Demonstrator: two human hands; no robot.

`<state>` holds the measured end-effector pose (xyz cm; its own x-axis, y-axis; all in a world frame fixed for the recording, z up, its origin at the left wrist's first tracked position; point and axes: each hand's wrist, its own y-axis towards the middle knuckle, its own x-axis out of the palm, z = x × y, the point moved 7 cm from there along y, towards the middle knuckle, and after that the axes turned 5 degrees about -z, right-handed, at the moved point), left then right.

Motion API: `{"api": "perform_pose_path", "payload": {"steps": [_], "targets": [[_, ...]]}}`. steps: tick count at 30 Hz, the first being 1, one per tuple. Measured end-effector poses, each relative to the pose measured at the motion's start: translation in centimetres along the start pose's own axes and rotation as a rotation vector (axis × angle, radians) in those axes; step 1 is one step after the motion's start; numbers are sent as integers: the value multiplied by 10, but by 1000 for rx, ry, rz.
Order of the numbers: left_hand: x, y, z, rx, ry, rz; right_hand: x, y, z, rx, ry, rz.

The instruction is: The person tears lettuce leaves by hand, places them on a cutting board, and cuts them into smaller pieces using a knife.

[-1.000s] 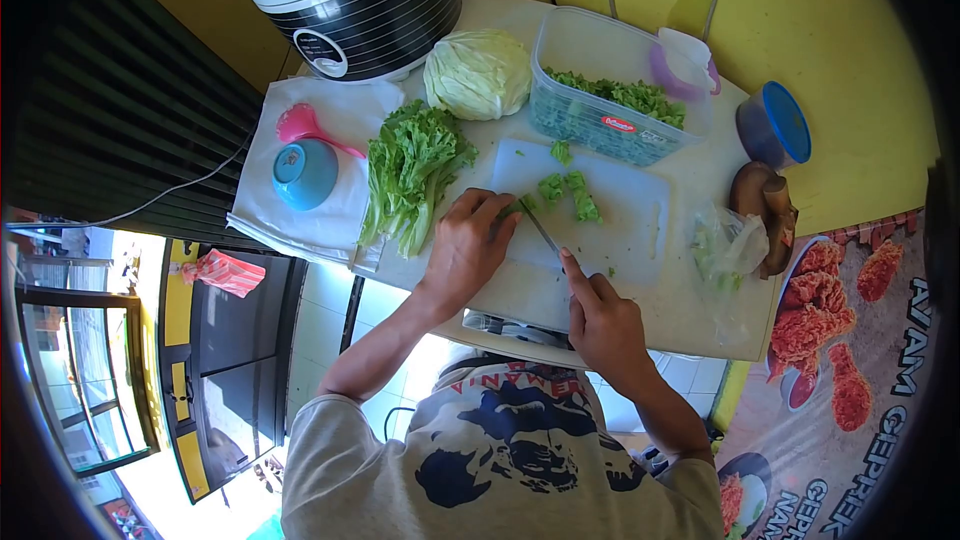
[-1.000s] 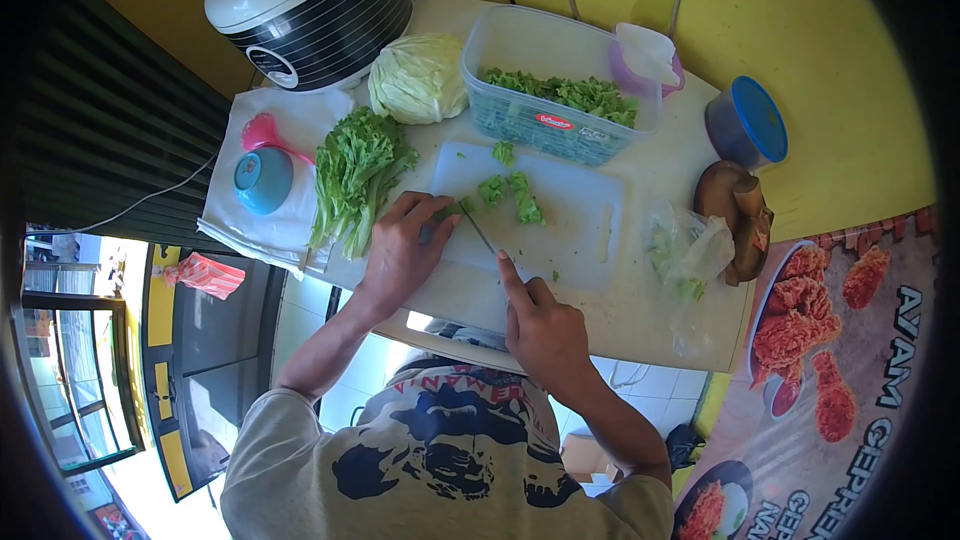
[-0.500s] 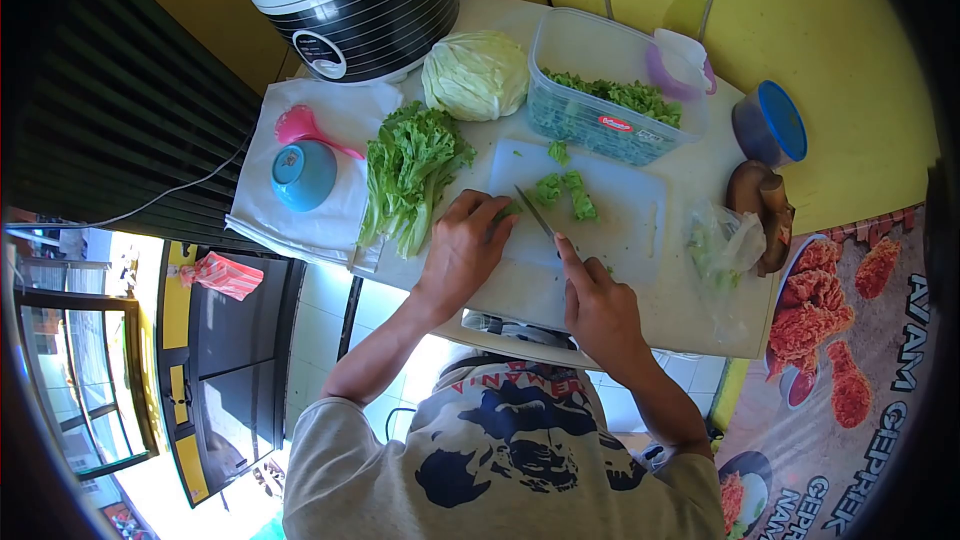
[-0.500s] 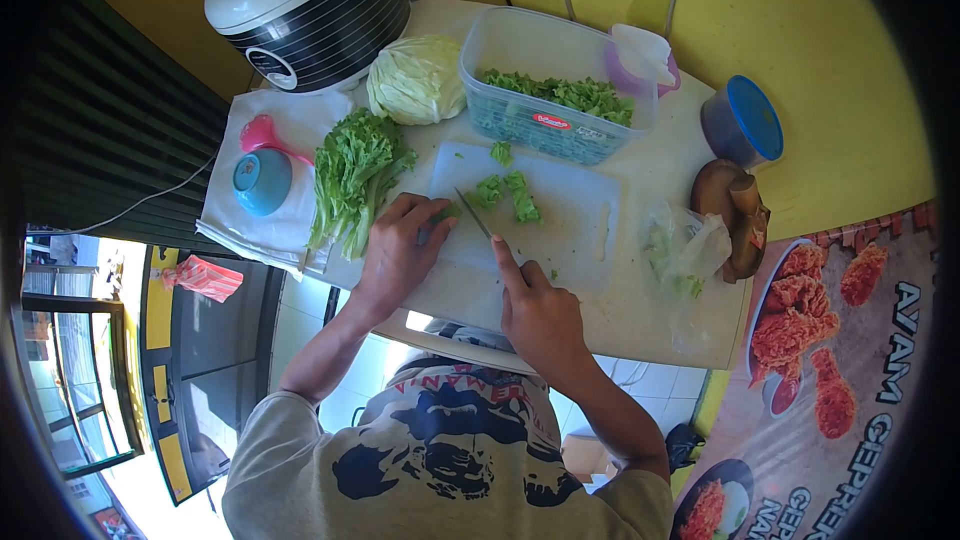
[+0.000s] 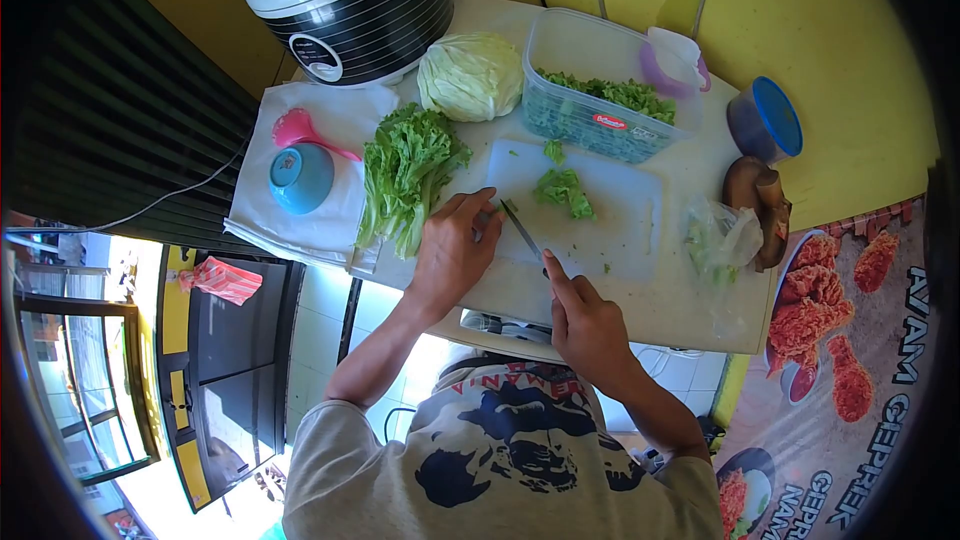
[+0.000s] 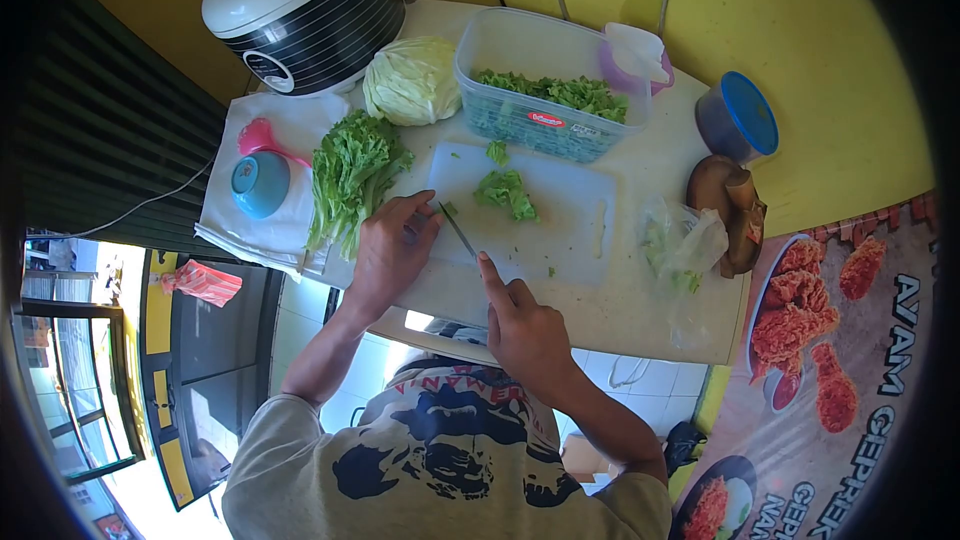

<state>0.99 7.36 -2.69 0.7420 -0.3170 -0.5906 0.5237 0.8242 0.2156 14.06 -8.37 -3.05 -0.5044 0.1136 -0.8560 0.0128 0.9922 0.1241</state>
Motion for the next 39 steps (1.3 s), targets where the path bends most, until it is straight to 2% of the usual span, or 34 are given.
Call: {"api": "perform_pose_path", "payload": {"steps": [19, 22, 28, 34, 39], "targets": [[1, 0, -4, 7, 24, -5, 11, 19, -9, -34, -176, -79], [1, -1, -10, -86, -25, 7, 10, 14, -6, -49, -174, -82], [-1, -1, -9, -47, 26, -25, 0, 4, 0, -45, -158, -74], [-2, 2, 2, 51, 38, -42, -17, 2, 15, 6, -104, 57], [5, 11, 2, 112, 46, -24, -21, 1, 28, 89, -191, 24]]}}
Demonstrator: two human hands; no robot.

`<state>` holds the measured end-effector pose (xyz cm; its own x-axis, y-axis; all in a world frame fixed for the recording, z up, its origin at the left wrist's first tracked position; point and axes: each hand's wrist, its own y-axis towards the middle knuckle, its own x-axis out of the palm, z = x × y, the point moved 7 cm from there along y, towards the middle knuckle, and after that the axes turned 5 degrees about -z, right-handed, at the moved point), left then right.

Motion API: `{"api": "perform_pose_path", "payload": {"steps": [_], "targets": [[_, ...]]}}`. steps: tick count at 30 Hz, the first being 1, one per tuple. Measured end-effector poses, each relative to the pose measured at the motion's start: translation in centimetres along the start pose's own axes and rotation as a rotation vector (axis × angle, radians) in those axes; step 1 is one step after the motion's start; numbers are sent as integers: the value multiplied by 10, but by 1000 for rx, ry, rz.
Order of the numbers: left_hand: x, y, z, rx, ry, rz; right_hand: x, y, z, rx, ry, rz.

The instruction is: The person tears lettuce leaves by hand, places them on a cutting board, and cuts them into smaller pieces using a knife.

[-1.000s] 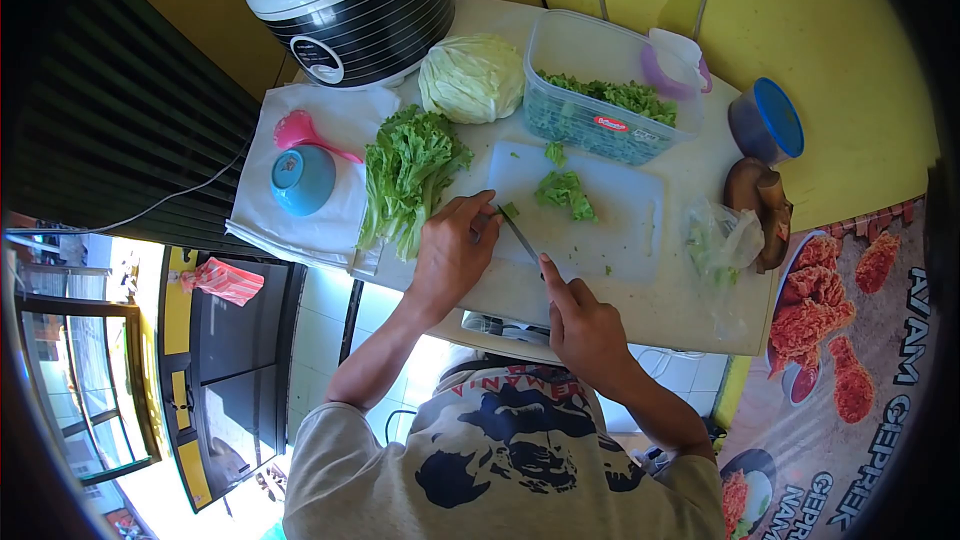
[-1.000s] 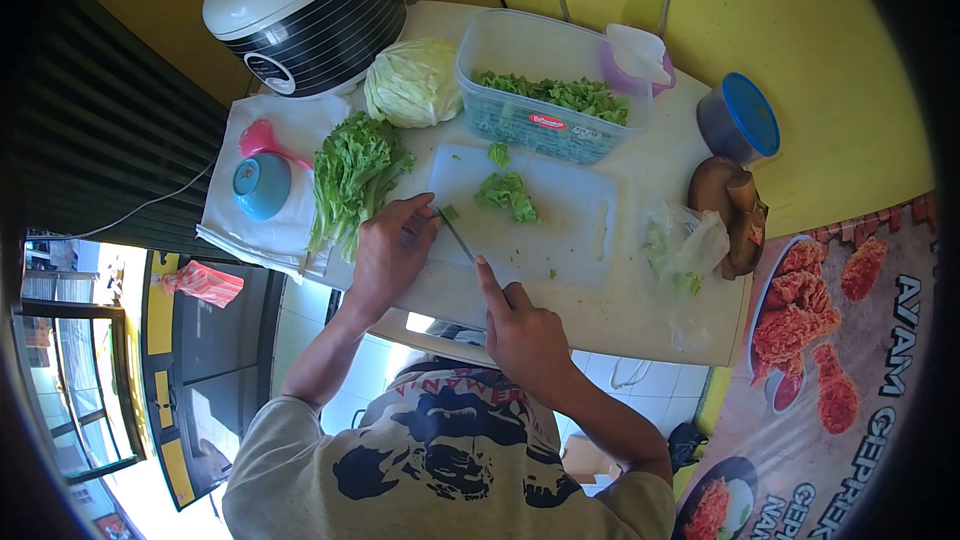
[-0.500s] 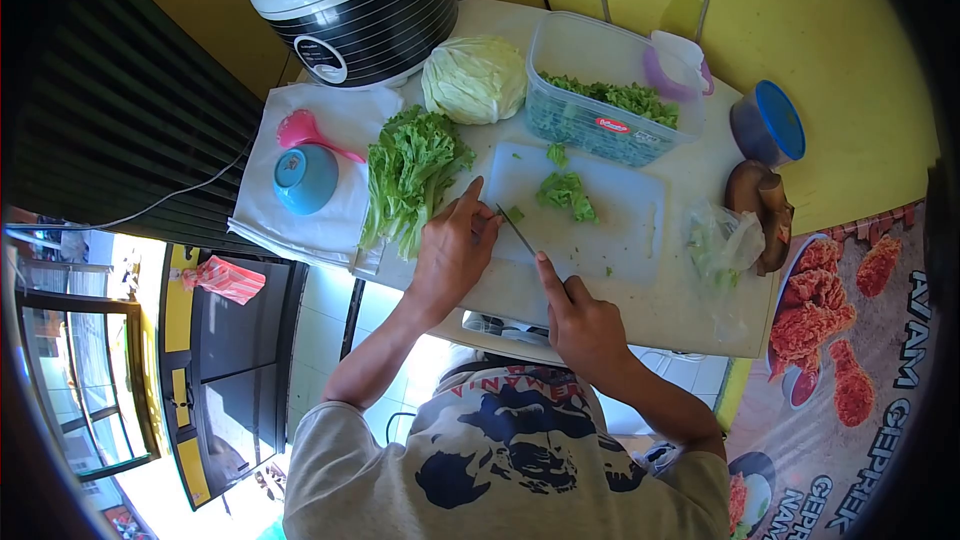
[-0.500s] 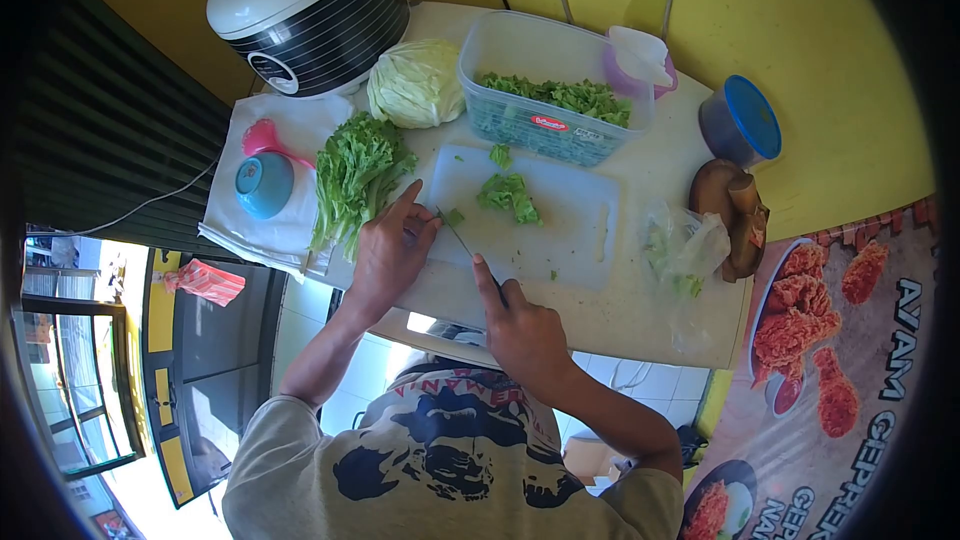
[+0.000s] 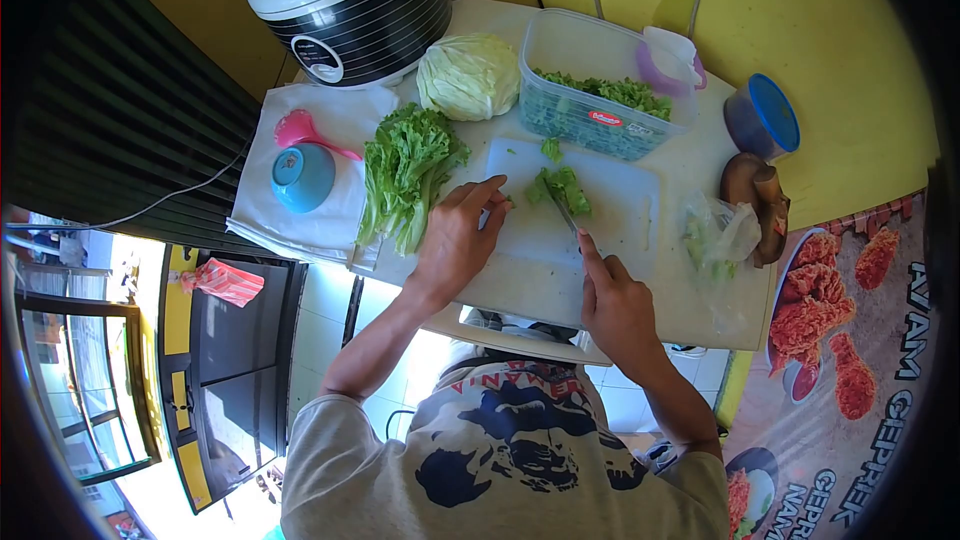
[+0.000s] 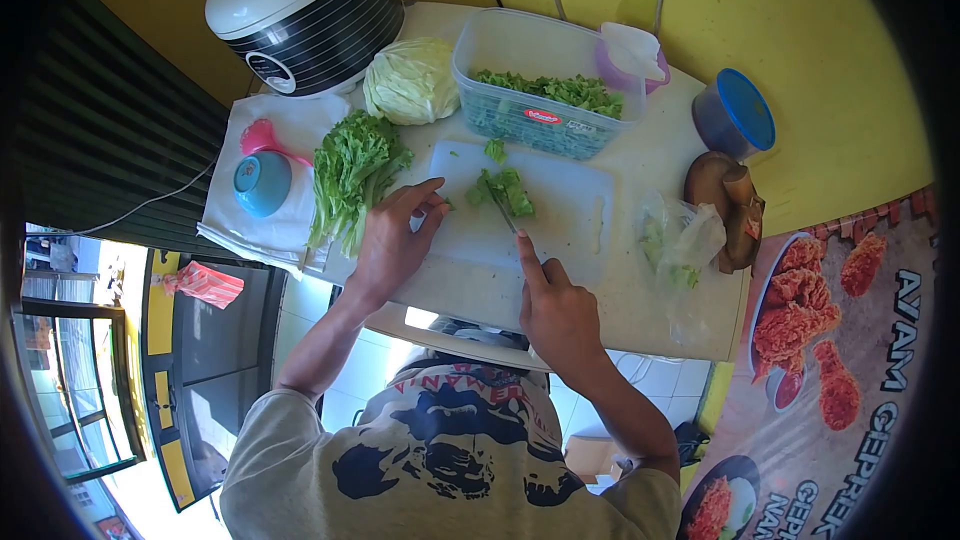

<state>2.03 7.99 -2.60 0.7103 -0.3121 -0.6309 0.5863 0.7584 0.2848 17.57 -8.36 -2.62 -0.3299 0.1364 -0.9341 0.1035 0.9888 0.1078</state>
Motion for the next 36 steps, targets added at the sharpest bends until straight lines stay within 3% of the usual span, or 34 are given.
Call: {"api": "perform_pose_path", "payload": {"steps": [4, 19, 25, 36], "targets": [[4, 7, 6, -6, -36, -41, 0, -8, -10, -73, 16, -24], [28, 40, 23, 54, -16, -290, -13, -6, 19, 92, 126, 87], [38, 41, 27, 238, 78, -225, -6, -6, 24, 82, 156, 98], [35, 54, 20, 211, 25, -273, -6, -3, 31, 91, 216, 102]]}}
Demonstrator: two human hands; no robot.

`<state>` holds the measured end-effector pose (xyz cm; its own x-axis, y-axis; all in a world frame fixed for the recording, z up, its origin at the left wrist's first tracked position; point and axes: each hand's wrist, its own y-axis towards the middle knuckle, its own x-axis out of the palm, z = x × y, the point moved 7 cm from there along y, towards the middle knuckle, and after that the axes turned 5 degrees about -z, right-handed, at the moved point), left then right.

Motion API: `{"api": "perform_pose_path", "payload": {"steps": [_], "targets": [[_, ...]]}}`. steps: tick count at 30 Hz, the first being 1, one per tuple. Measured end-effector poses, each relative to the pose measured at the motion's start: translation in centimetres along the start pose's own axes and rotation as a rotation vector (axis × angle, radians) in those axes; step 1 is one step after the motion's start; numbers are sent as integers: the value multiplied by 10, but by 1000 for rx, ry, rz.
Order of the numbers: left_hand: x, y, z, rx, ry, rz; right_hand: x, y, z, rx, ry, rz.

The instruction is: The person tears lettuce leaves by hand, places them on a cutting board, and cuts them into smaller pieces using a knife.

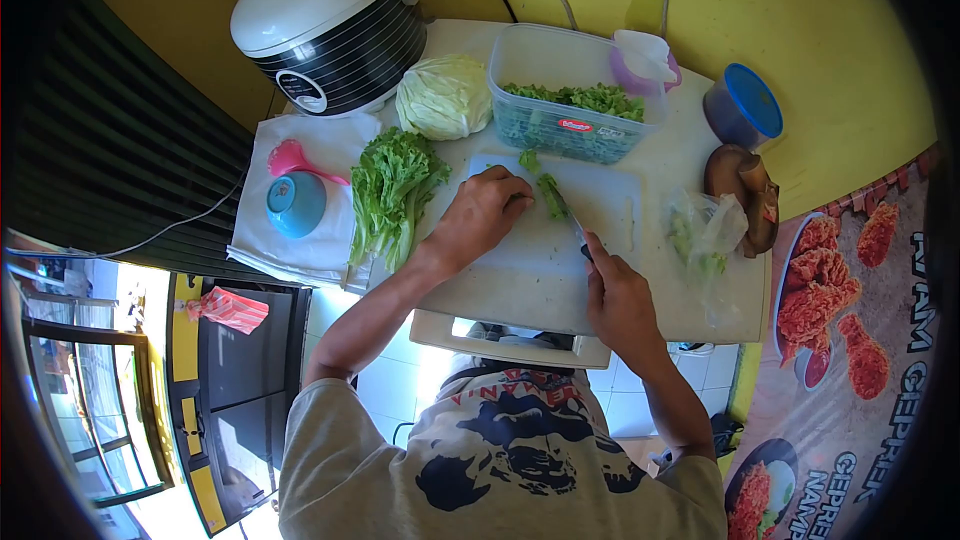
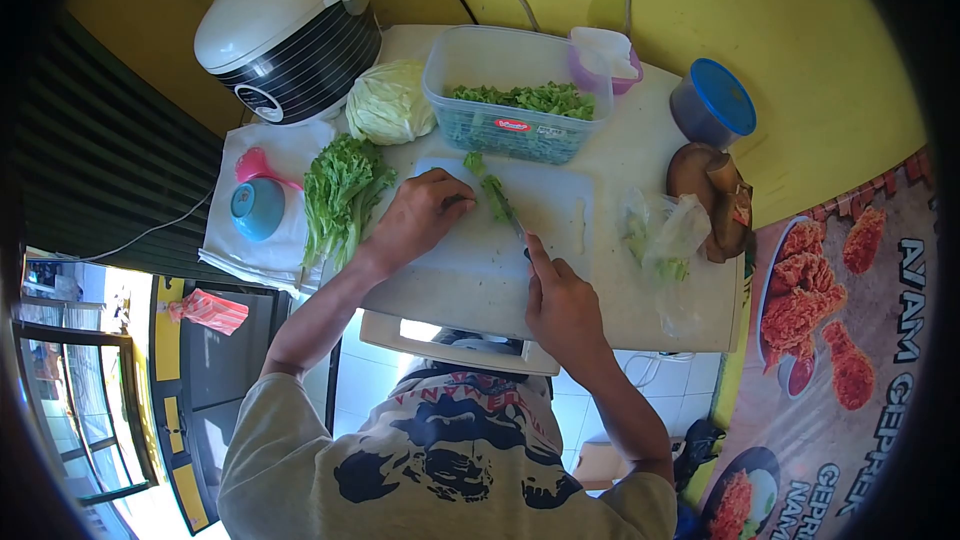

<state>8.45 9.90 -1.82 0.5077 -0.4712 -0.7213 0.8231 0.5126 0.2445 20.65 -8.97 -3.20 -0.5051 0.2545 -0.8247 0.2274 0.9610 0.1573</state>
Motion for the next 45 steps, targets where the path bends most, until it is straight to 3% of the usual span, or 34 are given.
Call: {"api": "perform_pose_path", "payload": {"steps": [4, 7, 10, 13, 16, 19, 25, 28, 34, 40, 45], "targets": [[-33, 18, 26, 24, -93, 96, -1, 0, -2, 23, -31, -42], [-68, 40, 52, 147, -98, 320, 0, 1, -2, 17, -30, -46], [-84, 68, 57, 204, -58, 409, -2, 0, -4, 18, -51, -61], [-84, 90, 53, 252, 85, 402, -3, -1, -4, 81, -24, -102], [-83, 90, 60, 380, 386, 496, -2, -3, -1, -5, -22, -87], [-84, 69, 70, 421, 384, 617, -11, -7, 1, 9, 43, -43], [-17, 31, 40, 285, 154, 156, -25, -12, 12, 39, 96, -4], [5, 25, 31, 216, 200, 86, -27, -12, 13, 73, 111, -21], [29, 16, 37, 86, 319, 23, -31, -13, 18, 142, 138, -13], [26, 2, 41, 140, 132, 93, -34, -16, 16, 79, 207, 131], [3, -10, 11, -83, -107, 70, -31, -16, 14, 127, 249, 53]]}}
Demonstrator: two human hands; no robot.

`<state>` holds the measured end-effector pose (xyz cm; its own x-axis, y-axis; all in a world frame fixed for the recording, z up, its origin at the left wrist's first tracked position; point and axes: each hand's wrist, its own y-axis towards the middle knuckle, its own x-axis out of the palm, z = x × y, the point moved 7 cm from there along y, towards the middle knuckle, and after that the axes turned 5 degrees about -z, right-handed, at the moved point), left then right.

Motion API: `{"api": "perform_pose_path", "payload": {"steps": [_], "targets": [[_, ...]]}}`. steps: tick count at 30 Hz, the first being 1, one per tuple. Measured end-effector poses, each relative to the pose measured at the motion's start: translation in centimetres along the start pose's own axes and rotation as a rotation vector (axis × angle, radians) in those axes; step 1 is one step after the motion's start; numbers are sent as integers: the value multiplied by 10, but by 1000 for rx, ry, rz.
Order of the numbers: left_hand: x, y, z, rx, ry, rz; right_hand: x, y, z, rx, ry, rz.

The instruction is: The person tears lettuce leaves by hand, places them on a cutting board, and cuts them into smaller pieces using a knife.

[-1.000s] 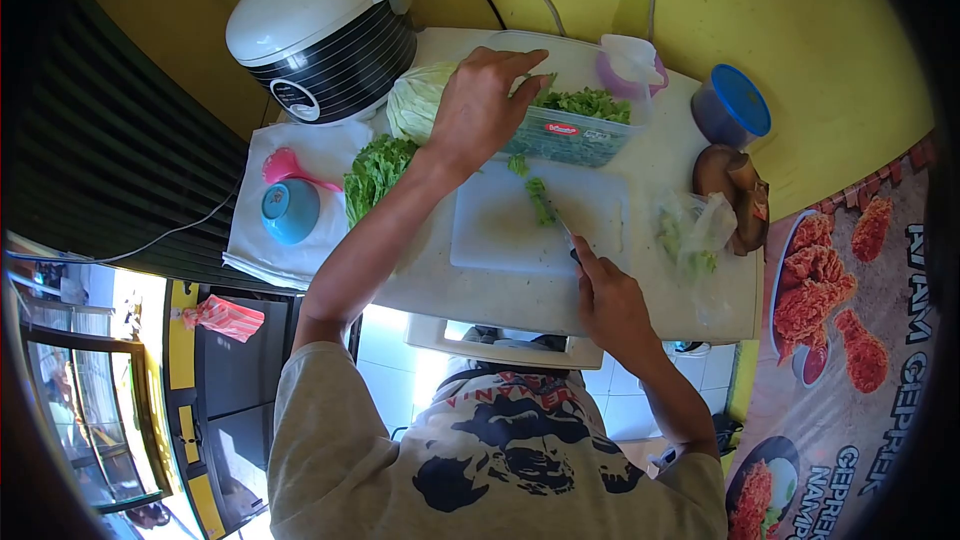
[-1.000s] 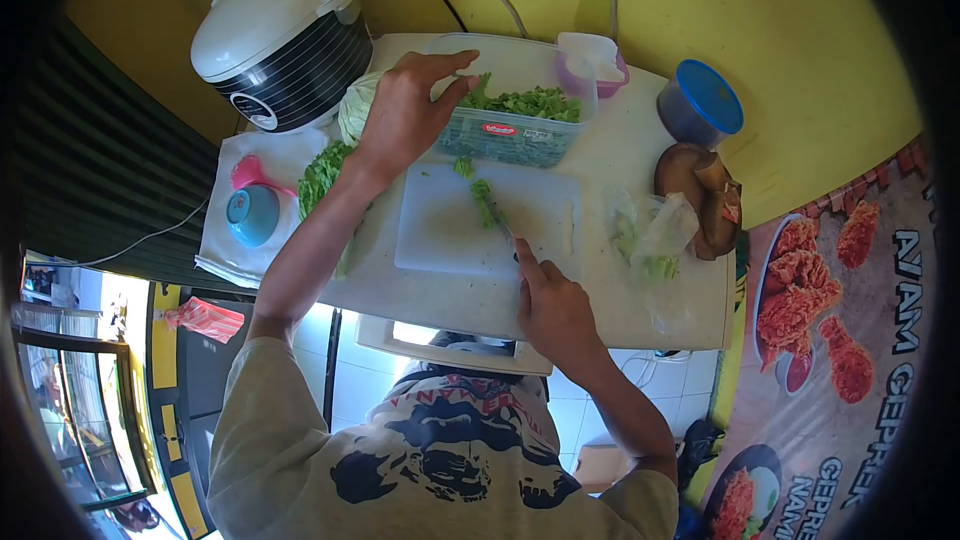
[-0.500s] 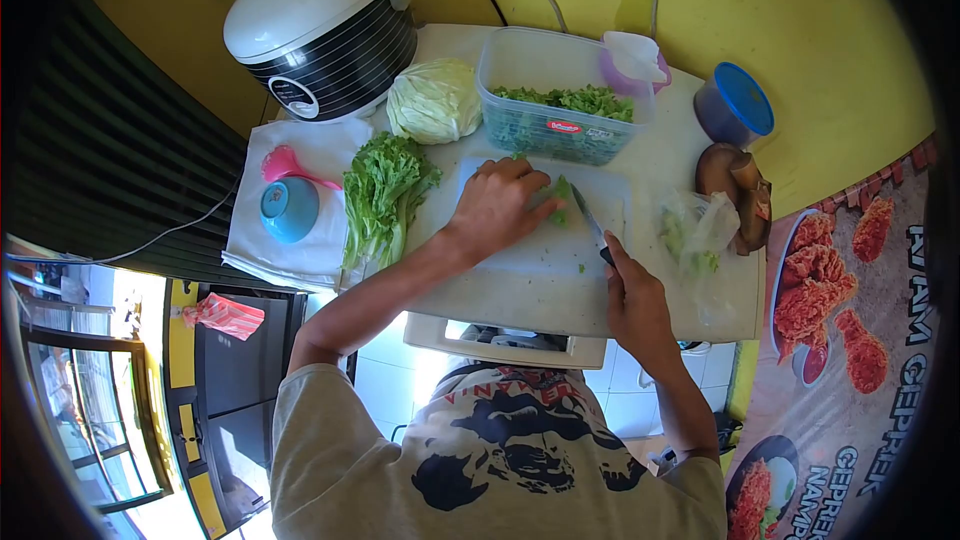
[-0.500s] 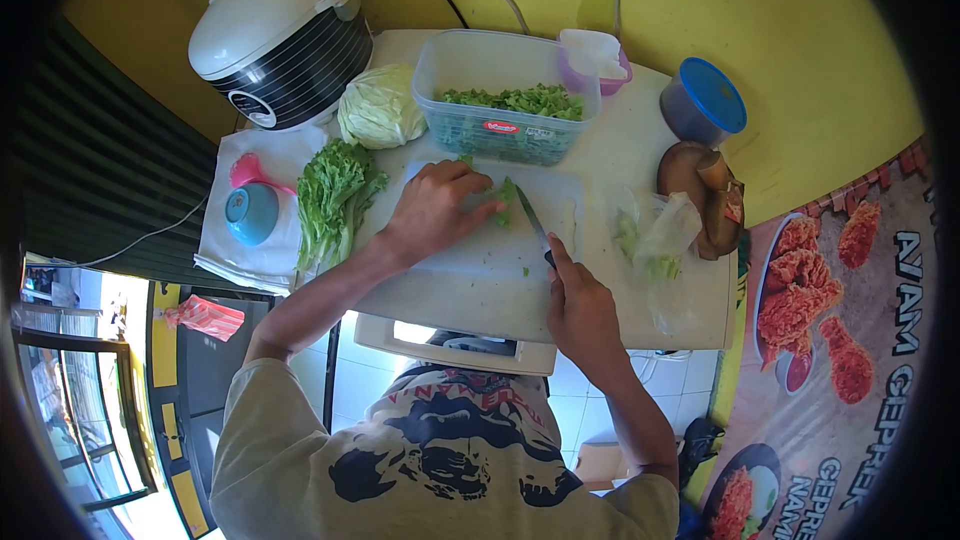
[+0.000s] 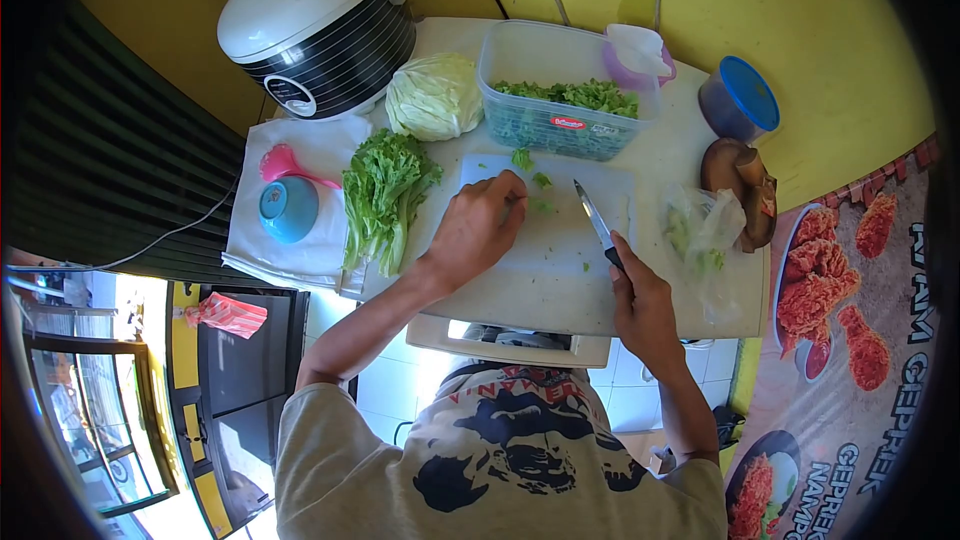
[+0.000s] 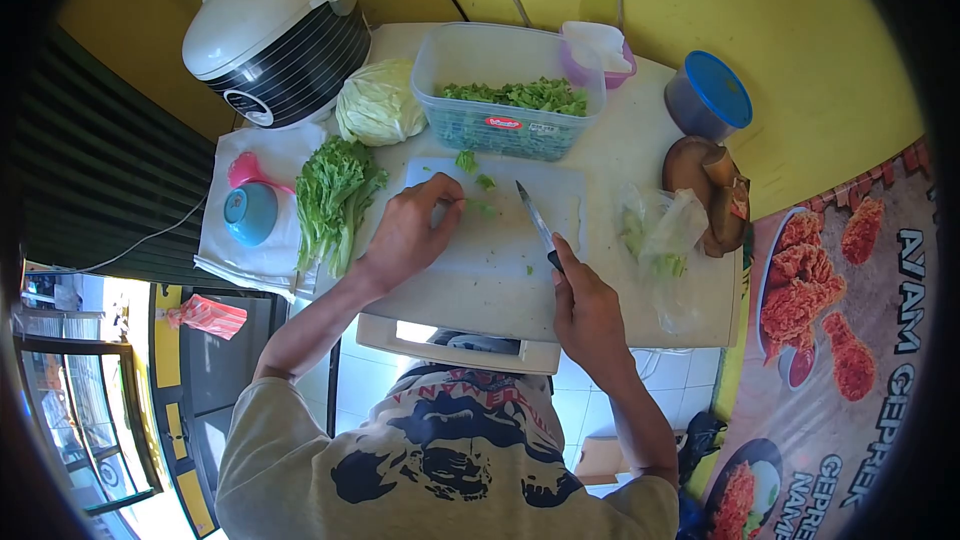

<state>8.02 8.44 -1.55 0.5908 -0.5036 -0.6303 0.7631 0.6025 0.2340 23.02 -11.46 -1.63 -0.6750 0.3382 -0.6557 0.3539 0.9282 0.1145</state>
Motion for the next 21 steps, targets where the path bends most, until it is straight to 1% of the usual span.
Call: {"api": "perform_pose_path", "payload": {"steps": [1, 4, 7, 10, 16, 19, 21], "targets": [[-6, -3, -6, -41, -63, 20, 2, 1, 0, 5, 4, -12], [-22, -12, 0, 86, 232, 1, 9, 2, -2, -44, -7, -77], [-22, -23, 9, 128, 322, -79, 14, 2, -12, -4, 1, -152], [-19, -32, 6, 94, 311, -86, 20, 1, -21, -61, 1, -173], [-13, -32, -1, 28, 357, -72, 26, 2, -22, -71, -16, -195], [-11, -28, -7, -11, 360, 32, 30, 0, -24, -157, -91, -162], [-11, -24, -10, -103, 337, 37, 35, -2, -27, -196, -189, -149]]}}
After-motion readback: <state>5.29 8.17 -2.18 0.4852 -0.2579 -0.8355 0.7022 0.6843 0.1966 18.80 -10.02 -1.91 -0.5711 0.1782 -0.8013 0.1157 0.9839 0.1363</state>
